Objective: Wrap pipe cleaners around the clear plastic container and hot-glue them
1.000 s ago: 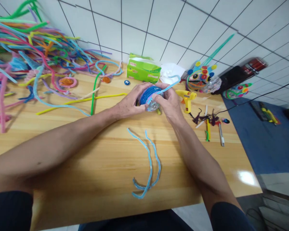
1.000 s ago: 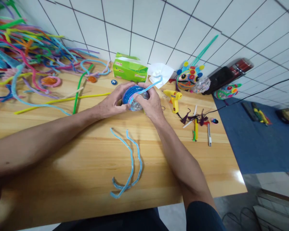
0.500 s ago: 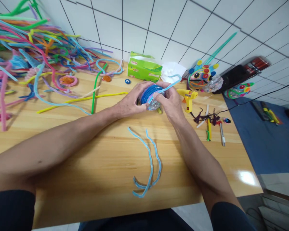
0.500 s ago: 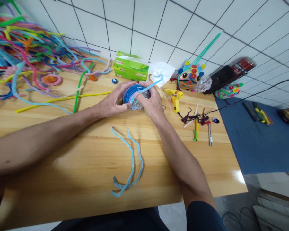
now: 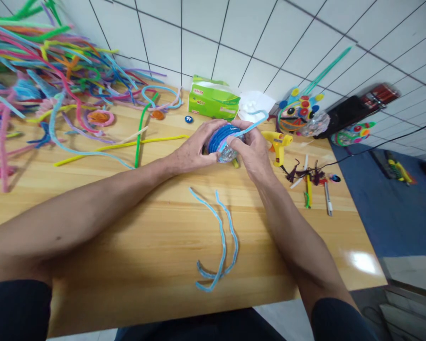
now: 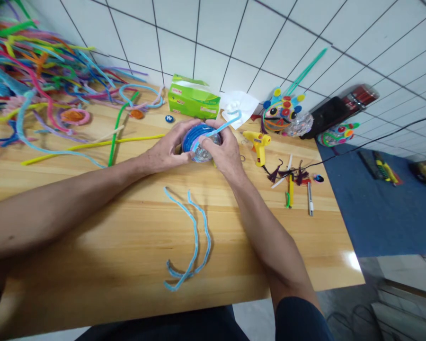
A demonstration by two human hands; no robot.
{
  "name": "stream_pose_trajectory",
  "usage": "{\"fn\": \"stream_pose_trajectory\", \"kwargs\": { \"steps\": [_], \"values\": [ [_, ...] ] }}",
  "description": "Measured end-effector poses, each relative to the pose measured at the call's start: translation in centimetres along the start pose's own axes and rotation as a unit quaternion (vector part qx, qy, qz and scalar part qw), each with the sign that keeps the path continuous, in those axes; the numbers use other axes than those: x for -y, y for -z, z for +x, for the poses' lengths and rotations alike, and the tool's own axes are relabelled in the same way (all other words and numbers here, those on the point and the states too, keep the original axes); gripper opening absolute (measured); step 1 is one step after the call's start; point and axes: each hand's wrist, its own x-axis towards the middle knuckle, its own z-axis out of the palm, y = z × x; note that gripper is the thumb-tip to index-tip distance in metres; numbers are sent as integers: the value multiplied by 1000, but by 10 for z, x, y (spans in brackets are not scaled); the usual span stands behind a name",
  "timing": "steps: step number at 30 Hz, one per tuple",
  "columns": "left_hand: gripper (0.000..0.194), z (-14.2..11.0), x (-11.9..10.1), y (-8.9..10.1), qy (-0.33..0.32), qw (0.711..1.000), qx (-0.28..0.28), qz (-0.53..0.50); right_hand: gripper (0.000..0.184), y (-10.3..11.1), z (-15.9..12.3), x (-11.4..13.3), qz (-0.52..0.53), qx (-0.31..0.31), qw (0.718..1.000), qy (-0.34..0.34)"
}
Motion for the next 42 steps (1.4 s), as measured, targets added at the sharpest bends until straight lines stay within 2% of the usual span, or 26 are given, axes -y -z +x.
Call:
{"fn": "stream_pose_trajectory", "kwargs": {
  "steps": [7,19,25,33,42],
  "values": [
    [109,0,-1,0,-15,1000,-1,-8,53,0,0,-2,6,-5,1000,5],
    [110,0,-2,0,1,1000,-4,-11,53,0,-2,5,16,-5,1000,-3],
    [103,-1,2,-2,-16,1000,-1,-14,53,0,-1,4,8,-8,1000,-1],
    [108,0,3,-3,-23,1000,-2,-3,54,0,-1,3,3,-7,1000,2],
    [107,0,0,3,-12,1000,22,-5,56,0,0,3,9,0,1000,1]
  ]
}}
